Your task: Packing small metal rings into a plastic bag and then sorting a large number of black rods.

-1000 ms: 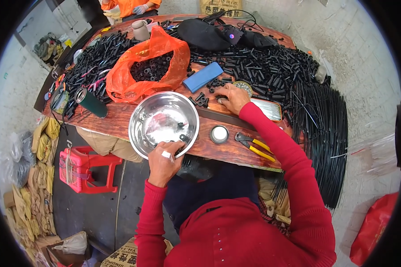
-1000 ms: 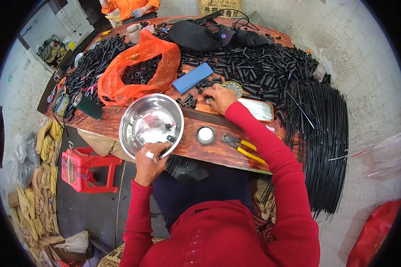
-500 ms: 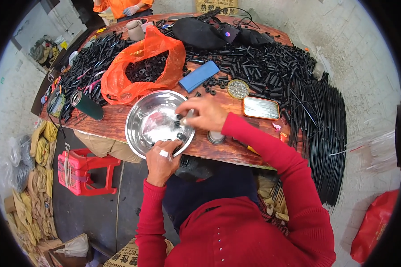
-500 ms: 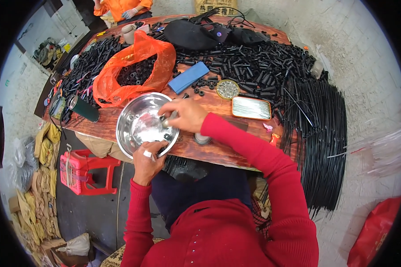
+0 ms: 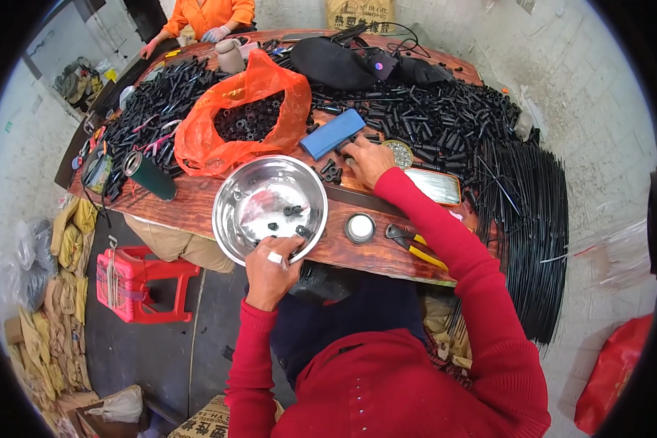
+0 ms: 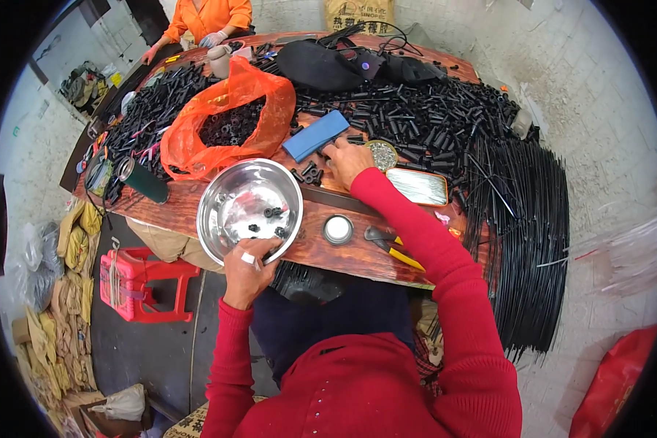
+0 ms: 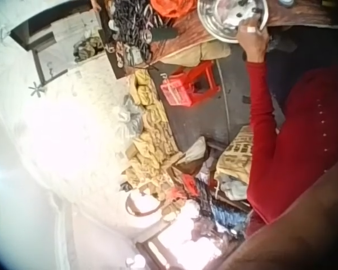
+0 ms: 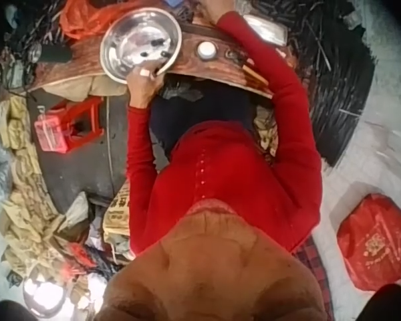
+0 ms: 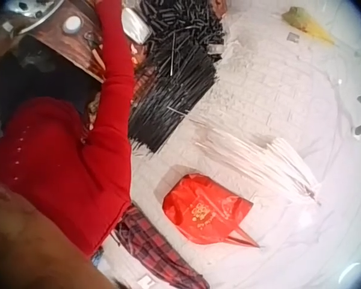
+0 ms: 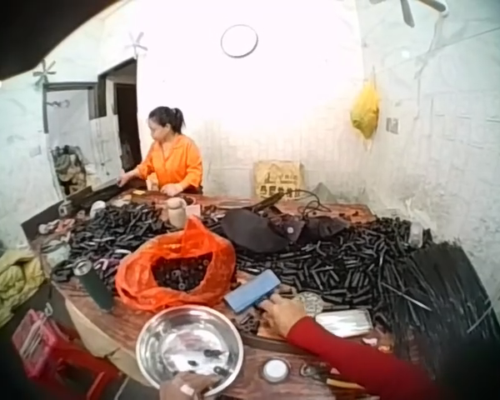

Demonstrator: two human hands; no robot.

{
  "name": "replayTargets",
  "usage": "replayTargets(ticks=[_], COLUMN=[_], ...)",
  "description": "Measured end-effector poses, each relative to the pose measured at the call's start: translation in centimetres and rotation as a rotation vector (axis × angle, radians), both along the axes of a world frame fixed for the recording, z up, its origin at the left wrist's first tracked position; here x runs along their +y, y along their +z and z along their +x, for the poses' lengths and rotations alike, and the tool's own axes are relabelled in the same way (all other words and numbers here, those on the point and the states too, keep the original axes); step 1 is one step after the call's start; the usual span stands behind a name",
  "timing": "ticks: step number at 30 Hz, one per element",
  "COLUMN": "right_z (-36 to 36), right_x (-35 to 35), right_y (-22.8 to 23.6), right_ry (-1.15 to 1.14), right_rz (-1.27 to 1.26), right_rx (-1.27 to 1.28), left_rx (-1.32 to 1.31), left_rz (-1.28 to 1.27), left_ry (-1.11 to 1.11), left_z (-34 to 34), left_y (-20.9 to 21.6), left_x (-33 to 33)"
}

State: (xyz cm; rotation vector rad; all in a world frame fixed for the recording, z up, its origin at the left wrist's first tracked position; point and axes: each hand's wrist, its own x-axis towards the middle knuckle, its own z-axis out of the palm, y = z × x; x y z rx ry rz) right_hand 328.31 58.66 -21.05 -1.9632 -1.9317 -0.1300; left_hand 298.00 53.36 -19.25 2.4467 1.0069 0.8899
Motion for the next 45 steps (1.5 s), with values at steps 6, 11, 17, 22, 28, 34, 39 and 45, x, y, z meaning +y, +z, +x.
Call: replayTargets(ticks=[6, 11, 17, 22, 28, 34, 39, 45], right_z=[0.9, -1.9, -6.9, 1.7, 3.4, -2.2, -5.8, -11.3], right_x=[0.5, 0.1, -2.0, 0.0, -1.1, -4.9, -10.4, -15.3], right_y=[-0.6, 3.4, 7.1, 2.8, 2.2, 6.6, 9.5, 6.6], right_ry=[0.012, 0.084, 0.372, -0.038, -0.023, 0.387, 0.611, 0.923], right_rz=[-0.003, 0.016, -0.035, 0.066, -0.114, -0.187, -0.416, -0.722], right_rx=[0.038, 0.437, 0.522, 0.409, 0.442, 0.559, 0.385, 0.094], left_rx=[0.000, 0.008, -0.010, -0.025, -0.001, 0.032, -0.089, 0.266], left_rz=[0.023, 0.055, 0.034, 0.051, 0.081, 0.208, 0.302, -0.136], left_ry=[0.019, 0.025, 0.039, 0.016, 0.022, -0.073, 0.021, 0.259], left_z=[0.3, 0.6, 0.3, 0.1, -0.1, -0.8, -7.2, -17.0], left_y=[-0.2, -0.4, -0.8, -0.5, -1.7, 0.1, 0.7, -13.8], left_x=[0.2, 0.8, 0.5, -0.4, 0.9, 0.9, -5.0, -12.8])
